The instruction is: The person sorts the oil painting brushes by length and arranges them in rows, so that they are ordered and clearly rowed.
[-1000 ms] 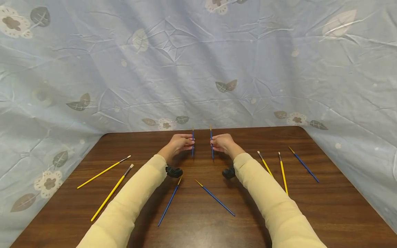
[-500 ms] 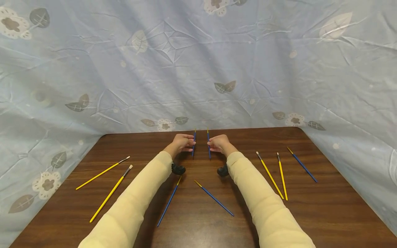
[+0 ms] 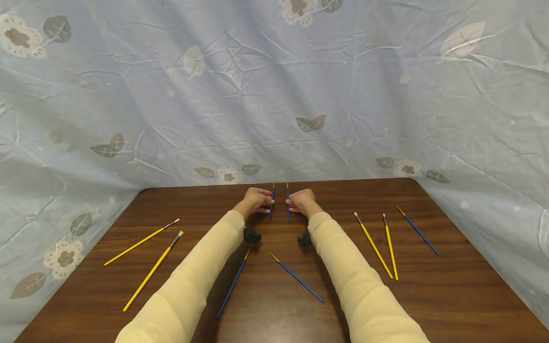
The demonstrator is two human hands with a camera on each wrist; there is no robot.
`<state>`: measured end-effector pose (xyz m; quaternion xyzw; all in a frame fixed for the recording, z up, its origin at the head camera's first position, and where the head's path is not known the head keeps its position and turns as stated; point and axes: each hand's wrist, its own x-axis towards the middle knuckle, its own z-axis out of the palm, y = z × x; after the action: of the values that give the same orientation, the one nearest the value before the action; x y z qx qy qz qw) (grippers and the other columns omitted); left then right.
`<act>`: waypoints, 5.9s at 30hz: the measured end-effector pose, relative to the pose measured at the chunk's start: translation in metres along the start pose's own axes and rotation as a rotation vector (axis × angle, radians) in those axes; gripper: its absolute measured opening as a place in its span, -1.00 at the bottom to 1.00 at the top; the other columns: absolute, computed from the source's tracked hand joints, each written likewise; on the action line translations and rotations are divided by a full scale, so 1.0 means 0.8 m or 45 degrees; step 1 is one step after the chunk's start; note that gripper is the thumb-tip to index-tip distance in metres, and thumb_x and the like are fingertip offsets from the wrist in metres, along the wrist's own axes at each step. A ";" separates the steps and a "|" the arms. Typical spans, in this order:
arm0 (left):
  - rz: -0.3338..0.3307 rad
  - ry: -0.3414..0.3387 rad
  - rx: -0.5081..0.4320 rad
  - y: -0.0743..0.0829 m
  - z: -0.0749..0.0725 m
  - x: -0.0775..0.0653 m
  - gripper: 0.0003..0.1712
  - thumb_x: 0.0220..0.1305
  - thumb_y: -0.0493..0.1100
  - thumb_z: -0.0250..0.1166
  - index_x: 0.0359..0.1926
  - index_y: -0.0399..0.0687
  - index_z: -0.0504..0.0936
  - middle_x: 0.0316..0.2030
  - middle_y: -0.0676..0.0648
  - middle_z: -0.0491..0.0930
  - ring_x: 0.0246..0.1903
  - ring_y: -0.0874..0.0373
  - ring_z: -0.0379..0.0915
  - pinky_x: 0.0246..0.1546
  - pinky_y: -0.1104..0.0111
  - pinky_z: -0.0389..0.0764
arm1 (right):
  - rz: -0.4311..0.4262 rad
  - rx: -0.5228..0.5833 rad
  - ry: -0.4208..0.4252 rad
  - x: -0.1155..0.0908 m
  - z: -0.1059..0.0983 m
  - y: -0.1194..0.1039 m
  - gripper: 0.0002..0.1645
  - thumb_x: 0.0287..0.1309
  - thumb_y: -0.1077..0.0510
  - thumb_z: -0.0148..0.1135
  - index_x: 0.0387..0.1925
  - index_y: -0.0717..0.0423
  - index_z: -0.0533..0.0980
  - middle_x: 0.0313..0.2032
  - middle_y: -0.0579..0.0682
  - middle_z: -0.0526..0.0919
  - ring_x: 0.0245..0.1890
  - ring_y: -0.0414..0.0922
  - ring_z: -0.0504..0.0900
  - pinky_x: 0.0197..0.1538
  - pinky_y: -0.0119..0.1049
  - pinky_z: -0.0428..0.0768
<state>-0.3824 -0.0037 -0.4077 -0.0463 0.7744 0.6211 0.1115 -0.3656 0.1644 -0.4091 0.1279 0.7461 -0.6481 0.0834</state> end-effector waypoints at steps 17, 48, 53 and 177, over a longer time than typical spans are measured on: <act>-0.092 0.092 0.082 -0.007 0.013 0.017 -0.61 0.05 -0.53 0.39 -0.05 -0.30 0.66 -0.20 -0.17 0.62 -0.37 0.03 0.63 -0.52 0.30 0.72 | -0.017 -0.135 0.141 0.010 0.013 0.005 -0.69 0.04 0.45 0.38 -0.12 0.44 0.60 -0.26 0.19 0.72 -0.56 -0.22 0.61 -0.35 -0.34 0.72; 0.026 0.112 0.152 -0.014 0.013 0.005 -0.62 -0.01 -0.57 0.38 -0.10 -0.32 0.69 -0.17 -0.25 0.56 -0.42 0.01 0.62 -0.58 0.36 0.69 | -0.091 -0.275 0.131 0.010 0.017 0.011 -0.66 0.03 0.47 0.37 -0.08 0.39 0.61 -0.10 0.29 0.63 -0.40 -0.08 0.71 -0.36 -0.36 0.71; 0.024 0.120 0.164 -0.012 0.014 0.002 -0.63 0.02 -0.57 0.36 -0.10 -0.32 0.69 -0.15 -0.25 0.56 -0.42 0.01 0.62 -0.58 0.37 0.69 | -0.088 -0.283 0.146 0.009 0.017 0.011 -0.68 0.03 0.46 0.37 -0.10 0.38 0.62 -0.12 0.28 0.65 -0.42 -0.08 0.71 -0.38 -0.37 0.71; 0.324 -0.223 0.205 -0.100 -0.095 -0.269 -0.50 0.02 -0.36 0.47 0.02 -0.37 0.55 -0.17 -0.17 0.54 -0.41 0.13 0.46 -0.49 0.38 0.62 | -0.391 -0.363 -0.530 -0.234 -0.032 0.085 -0.51 0.10 0.24 0.39 0.03 0.41 0.50 -0.24 0.07 0.56 -0.28 -0.08 0.52 -0.26 -0.42 0.60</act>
<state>-0.1653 -0.1098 -0.4191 0.1156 0.8085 0.5679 0.1023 -0.1654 0.1826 -0.4152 -0.1352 0.8070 -0.5542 0.1526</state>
